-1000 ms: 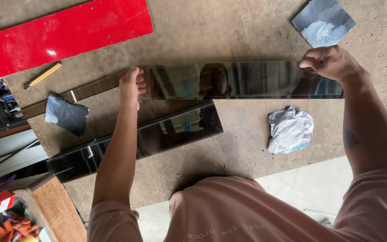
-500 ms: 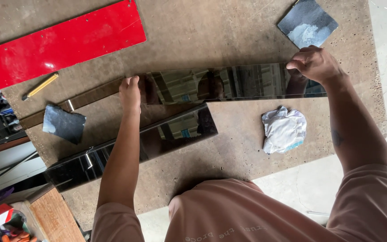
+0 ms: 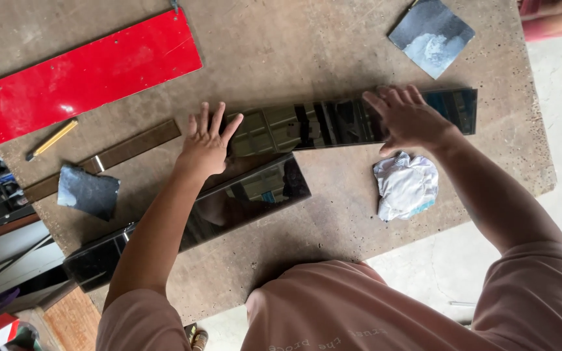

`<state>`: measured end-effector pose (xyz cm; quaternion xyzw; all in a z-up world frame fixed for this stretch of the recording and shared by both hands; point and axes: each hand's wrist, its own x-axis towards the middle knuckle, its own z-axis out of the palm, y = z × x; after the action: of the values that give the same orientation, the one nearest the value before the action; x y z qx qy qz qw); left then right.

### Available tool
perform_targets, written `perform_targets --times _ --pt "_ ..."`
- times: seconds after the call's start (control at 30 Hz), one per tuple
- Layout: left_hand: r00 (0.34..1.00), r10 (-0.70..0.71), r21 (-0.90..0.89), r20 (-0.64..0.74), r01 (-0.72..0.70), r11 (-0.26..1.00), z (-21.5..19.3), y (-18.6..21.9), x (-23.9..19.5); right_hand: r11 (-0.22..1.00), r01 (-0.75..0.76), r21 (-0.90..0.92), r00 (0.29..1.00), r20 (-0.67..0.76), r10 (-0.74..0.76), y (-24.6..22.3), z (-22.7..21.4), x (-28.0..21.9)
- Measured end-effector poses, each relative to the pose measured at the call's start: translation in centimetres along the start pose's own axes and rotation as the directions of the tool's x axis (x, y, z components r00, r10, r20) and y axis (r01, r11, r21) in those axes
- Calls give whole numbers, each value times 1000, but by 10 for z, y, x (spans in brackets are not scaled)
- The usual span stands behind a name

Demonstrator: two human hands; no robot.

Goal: Cleaning glass strips with a cloth on a workbench

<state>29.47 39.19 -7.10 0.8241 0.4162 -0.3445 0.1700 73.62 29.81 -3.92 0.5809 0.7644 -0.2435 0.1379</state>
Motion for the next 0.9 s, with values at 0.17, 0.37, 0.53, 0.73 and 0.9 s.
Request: perform_targets --times 0.17,0.37,0.53,0.73,0.9 --pt "986 102 124 -129 -86 989 -7 0 2 982 4 -190 988 -149 -33 0 23 2" --pt "980 113 170 -163 -85 982 9 -3 -2 970 3 -241 984 -174 -46 2 37 5" --pt "966 -96 -296 -238 22 955 -19 -11 -23 959 -209 -191 972 -147 183 72 51 -10" --pt "628 -648 -839 -430 -12 545 37 -33 -24 451 -308 837 435 -298 850 135 100 -69" --pt "658 -730 -962 -186 29 271 16 -21 2 382 -167 909 531 -243 812 119 100 -66"
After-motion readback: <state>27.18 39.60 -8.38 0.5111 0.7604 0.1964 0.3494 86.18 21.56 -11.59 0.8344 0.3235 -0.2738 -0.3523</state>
